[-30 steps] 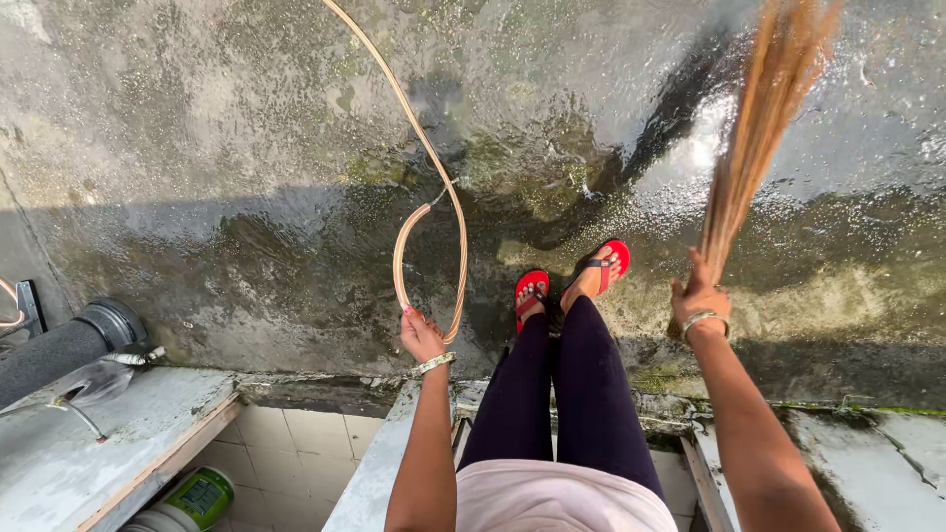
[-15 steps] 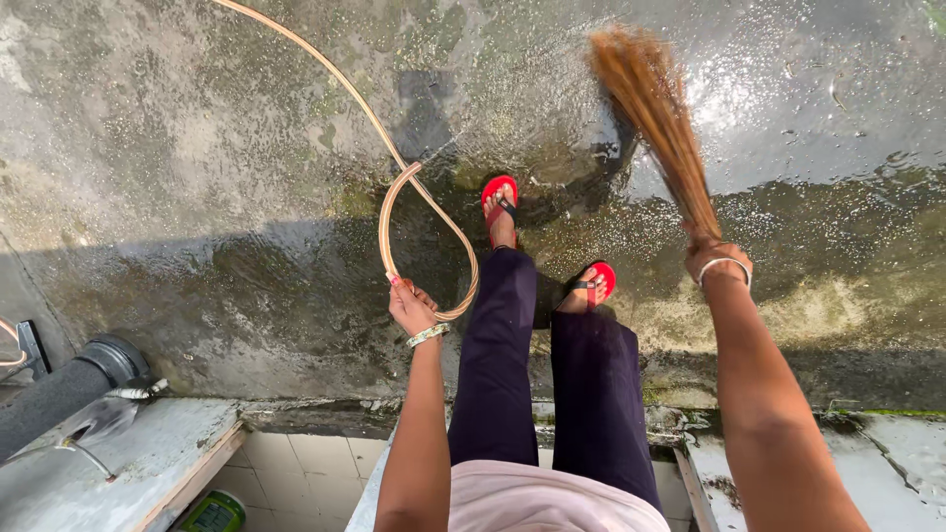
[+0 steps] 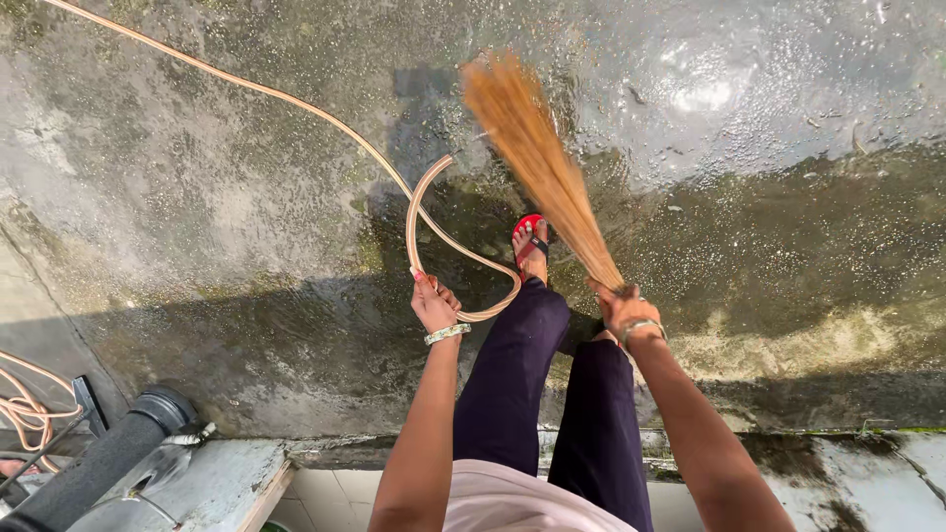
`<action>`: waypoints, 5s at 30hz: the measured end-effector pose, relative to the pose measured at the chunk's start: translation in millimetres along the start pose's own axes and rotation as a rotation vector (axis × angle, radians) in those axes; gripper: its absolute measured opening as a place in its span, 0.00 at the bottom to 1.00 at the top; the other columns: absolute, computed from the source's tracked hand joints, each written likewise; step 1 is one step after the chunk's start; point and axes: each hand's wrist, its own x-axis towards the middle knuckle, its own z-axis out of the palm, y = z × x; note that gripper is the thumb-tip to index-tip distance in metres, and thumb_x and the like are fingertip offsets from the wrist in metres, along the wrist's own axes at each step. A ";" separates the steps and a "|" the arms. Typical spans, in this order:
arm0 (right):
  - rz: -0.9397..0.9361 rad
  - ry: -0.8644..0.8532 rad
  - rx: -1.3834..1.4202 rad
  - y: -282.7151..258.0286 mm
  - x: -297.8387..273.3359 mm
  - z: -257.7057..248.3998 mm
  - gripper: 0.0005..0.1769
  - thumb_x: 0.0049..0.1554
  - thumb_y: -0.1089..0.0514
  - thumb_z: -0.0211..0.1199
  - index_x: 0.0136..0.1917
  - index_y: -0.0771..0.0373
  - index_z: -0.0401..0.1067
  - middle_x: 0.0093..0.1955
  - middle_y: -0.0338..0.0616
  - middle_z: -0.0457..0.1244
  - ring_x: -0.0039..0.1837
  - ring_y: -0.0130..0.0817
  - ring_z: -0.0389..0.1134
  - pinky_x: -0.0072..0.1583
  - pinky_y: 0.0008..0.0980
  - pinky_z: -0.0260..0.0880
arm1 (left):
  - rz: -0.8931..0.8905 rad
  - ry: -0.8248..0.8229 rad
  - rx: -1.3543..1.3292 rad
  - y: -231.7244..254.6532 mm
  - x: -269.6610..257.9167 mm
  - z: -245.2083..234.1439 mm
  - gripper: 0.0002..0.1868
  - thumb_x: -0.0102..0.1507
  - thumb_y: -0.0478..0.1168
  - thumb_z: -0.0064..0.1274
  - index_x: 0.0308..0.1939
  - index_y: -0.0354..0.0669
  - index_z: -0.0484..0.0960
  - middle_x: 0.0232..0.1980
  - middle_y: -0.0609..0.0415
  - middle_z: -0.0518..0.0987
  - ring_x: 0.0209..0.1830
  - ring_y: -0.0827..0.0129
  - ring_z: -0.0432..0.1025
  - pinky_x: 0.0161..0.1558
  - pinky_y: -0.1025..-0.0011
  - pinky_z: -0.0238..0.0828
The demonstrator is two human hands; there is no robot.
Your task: The person sweeps water and debris from a wet concrete surface using a broom made of sticks, while holding and repositioning a long, flexible vine.
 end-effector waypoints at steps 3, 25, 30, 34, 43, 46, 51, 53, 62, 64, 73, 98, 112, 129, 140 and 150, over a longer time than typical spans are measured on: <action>-0.277 0.172 -0.354 -56.5 59.4 -18.3 0.29 0.69 0.51 0.40 0.77 0.16 0.53 0.60 0.56 0.61 0.56 0.50 0.72 0.53 0.47 0.77 | -0.001 0.000 0.040 19.2 19.4 4.0 0.21 0.73 0.56 0.40 0.32 0.47 0.66 0.21 0.65 0.57 0.13 0.81 0.47 0.16 0.75 0.41; -0.155 0.328 0.023 -43.0 60.6 -140.5 0.33 0.61 0.41 0.53 0.76 0.20 0.47 0.62 0.55 0.64 0.62 0.57 0.67 0.55 0.51 0.74 | -0.020 -0.008 -0.082 69.2 32.4 122.5 0.21 0.73 0.56 0.40 0.33 0.46 0.66 0.20 0.64 0.57 0.13 0.79 0.48 0.17 0.74 0.41; -0.324 0.136 -0.500 -86.6 166.3 -188.4 0.32 0.64 0.55 0.46 0.76 0.21 0.54 0.62 0.58 0.62 0.60 0.52 0.69 0.50 0.60 0.76 | 0.015 0.022 -0.020 85.4 52.0 159.8 0.25 0.73 0.59 0.42 0.31 0.45 0.66 0.20 0.64 0.57 0.13 0.79 0.48 0.17 0.74 0.41; 0.055 0.271 -0.090 37.7 154.4 -239.3 0.24 0.67 0.44 0.46 0.61 0.61 0.74 0.56 0.59 0.69 0.58 0.50 0.72 0.56 0.46 0.76 | 0.044 -0.053 -0.056 87.9 61.6 189.5 0.21 0.70 0.57 0.46 0.31 0.47 0.65 0.20 0.63 0.58 0.14 0.78 0.50 0.17 0.73 0.42; 0.560 0.456 0.525 164.6 90.7 -316.1 0.47 0.57 0.42 0.65 0.82 0.23 0.43 0.57 0.59 0.68 0.55 0.57 0.73 0.56 0.49 0.75 | 0.030 -0.054 -0.117 88.1 55.8 273.8 0.25 0.72 0.60 0.43 0.29 0.47 0.65 0.18 0.64 0.55 0.12 0.79 0.46 0.16 0.74 0.38; 0.302 0.427 0.438 105.3 78.3 -295.1 0.46 0.62 0.42 0.62 0.86 0.27 0.42 0.48 0.63 0.72 0.50 0.59 0.74 0.55 0.50 0.77 | 0.035 -0.051 -0.123 95.4 57.5 301.4 0.23 0.71 0.58 0.44 0.30 0.47 0.67 0.18 0.63 0.57 0.11 0.79 0.47 0.16 0.74 0.38; -0.130 0.101 -0.052 -11.4 124.7 -304.9 0.30 0.67 0.46 0.47 0.79 0.21 0.48 0.75 0.78 0.48 0.55 0.57 0.72 0.52 0.47 0.78 | 0.058 -0.076 -0.080 120.5 74.6 325.0 0.22 0.71 0.56 0.44 0.31 0.45 0.67 0.19 0.62 0.58 0.13 0.78 0.48 0.17 0.74 0.39; -0.147 0.086 -0.390 -50.0 165.6 -330.9 0.29 0.63 0.50 0.54 0.74 0.62 0.61 0.68 0.52 0.58 0.64 0.48 0.65 0.53 0.59 0.76 | 0.093 -0.136 -0.077 133.9 87.8 331.4 0.22 0.72 0.55 0.45 0.31 0.45 0.67 0.19 0.63 0.58 0.13 0.78 0.47 0.17 0.74 0.39; 0.510 0.121 0.431 142.2 162.8 -415.5 0.25 0.66 0.31 0.46 0.76 0.17 0.55 0.60 0.66 0.67 0.61 0.59 0.71 0.61 0.51 0.73 | 0.118 -0.194 0.065 212.8 145.6 373.8 0.24 0.72 0.58 0.42 0.29 0.47 0.66 0.18 0.64 0.56 0.12 0.79 0.47 0.16 0.75 0.40; 0.632 0.176 0.547 170.2 129.5 -414.9 0.31 0.65 0.38 0.52 0.79 0.14 0.53 0.61 0.64 0.68 0.58 0.59 0.73 0.57 0.51 0.76 | 0.136 -0.226 0.096 224.6 166.1 379.4 0.25 0.73 0.58 0.42 0.29 0.46 0.66 0.19 0.63 0.57 0.13 0.79 0.47 0.17 0.74 0.40; 0.084 0.399 0.356 -42.6 128.5 -386.7 0.40 0.61 0.40 0.58 0.81 0.22 0.43 0.51 0.54 0.70 0.43 0.50 0.75 0.44 0.47 0.79 | -0.054 -0.155 0.095 250.7 234.8 376.0 0.25 0.72 0.59 0.42 0.28 0.47 0.65 0.17 0.64 0.54 0.11 0.78 0.45 0.16 0.73 0.39; 0.496 0.658 0.796 -67.6 147.9 -464.9 0.47 0.55 0.52 0.73 0.81 0.29 0.54 0.66 0.49 0.68 0.57 0.45 0.73 0.61 0.43 0.75 | -0.087 0.019 -0.087 288.3 291.5 308.4 0.24 0.71 0.60 0.44 0.30 0.47 0.67 0.18 0.63 0.56 0.11 0.79 0.48 0.15 0.74 0.40; -0.287 0.202 -0.570 -319.1 282.9 -664.5 0.34 0.67 0.55 0.43 0.81 0.25 0.49 0.71 0.48 0.64 0.69 0.41 0.68 0.65 0.46 0.71 | 0.026 0.016 -0.166 288.8 251.4 273.6 0.25 0.72 0.60 0.47 0.30 0.48 0.65 0.19 0.65 0.55 0.13 0.79 0.47 0.17 0.74 0.39; 0.696 0.763 1.397 74.3 98.5 -422.6 0.32 0.60 0.58 0.62 0.77 0.42 0.68 0.75 0.34 0.62 0.74 0.27 0.63 0.74 0.26 0.61 | -0.043 0.187 -0.266 264.1 147.5 148.2 0.22 0.69 0.59 0.44 0.30 0.49 0.68 0.17 0.63 0.59 0.11 0.77 0.49 0.15 0.74 0.42; 0.163 0.246 0.292 -60.8 50.2 -272.6 0.40 0.61 0.43 0.61 0.80 0.20 0.46 0.56 0.56 0.68 0.47 0.51 0.73 0.52 0.48 0.79 | 0.237 0.261 0.760 178.5 199.9 21.4 0.30 0.71 0.60 0.49 0.25 0.40 0.75 0.18 0.58 0.68 0.19 0.75 0.61 0.24 0.68 0.57; -0.489 -0.090 -0.932 -297.8 201.9 -290.4 0.20 0.67 0.46 0.54 0.70 0.45 0.72 0.49 0.43 0.69 0.48 0.32 0.70 0.50 0.40 0.71 | 0.271 0.241 0.690 167.1 240.2 5.7 0.27 0.72 0.57 0.47 0.28 0.40 0.73 0.21 0.58 0.70 0.20 0.74 0.64 0.25 0.69 0.58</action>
